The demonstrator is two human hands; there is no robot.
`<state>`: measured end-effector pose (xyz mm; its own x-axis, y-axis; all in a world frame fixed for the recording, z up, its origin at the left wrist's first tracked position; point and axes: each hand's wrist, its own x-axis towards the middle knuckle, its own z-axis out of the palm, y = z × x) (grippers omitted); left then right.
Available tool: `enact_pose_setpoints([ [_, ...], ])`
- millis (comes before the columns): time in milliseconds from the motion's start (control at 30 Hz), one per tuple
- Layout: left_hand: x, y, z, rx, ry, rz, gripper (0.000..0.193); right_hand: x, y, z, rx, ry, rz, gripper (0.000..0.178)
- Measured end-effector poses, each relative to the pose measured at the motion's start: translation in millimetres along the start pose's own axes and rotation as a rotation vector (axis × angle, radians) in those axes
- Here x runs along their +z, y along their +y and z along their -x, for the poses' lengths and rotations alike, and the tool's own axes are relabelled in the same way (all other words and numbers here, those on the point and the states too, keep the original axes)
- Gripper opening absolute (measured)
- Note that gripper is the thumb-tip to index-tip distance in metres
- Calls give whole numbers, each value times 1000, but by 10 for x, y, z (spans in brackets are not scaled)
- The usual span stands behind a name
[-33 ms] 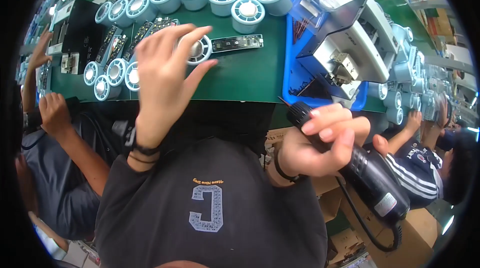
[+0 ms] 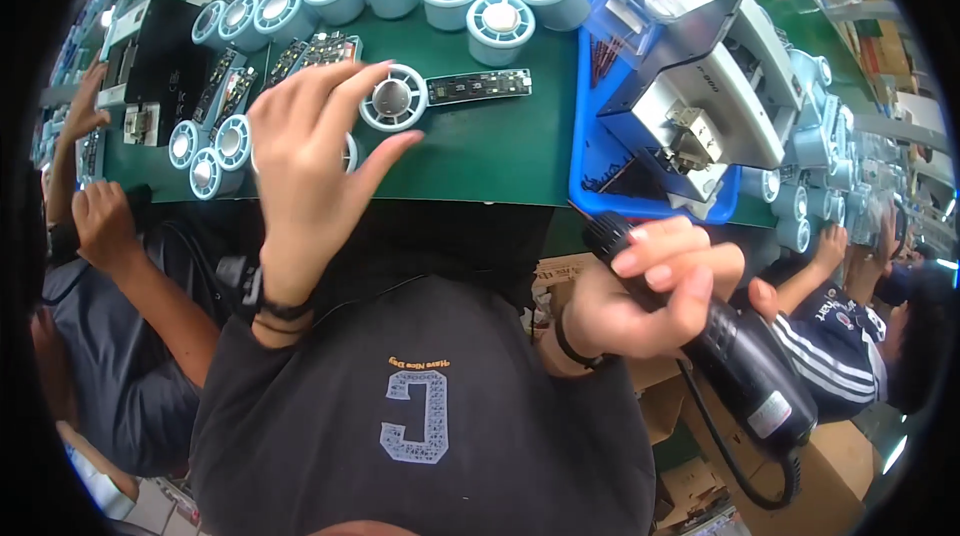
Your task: The person assembles handheld fans by fitting a circuit board into a fan housing and driving a screw into the assembly with a power screwdriver. They repeat this process for multiple units, setting each completed fan aside on the workbench.
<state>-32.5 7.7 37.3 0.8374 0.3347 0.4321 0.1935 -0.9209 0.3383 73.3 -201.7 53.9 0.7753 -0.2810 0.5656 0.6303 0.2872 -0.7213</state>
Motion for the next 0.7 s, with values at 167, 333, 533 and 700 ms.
enact_pose_setpoints([
  [167, -199, -110, 368, -28, -132, -216, 44, -271, 74, -275, -39, -10, 134, 18],
  [333, -32, -48, 698, -22, -119, -161, 44, -436, 74, -650, -227, -9, 78, 15],
  [533, 172, -67, 1009, -21, 47, -42, 46, -455, 242, -978, -172, -106, -26, 18],
  [700, 280, -292, 1343, -69, 287, -18, 41, -326, 279, -1174, -167, -159, 134, 21],
])
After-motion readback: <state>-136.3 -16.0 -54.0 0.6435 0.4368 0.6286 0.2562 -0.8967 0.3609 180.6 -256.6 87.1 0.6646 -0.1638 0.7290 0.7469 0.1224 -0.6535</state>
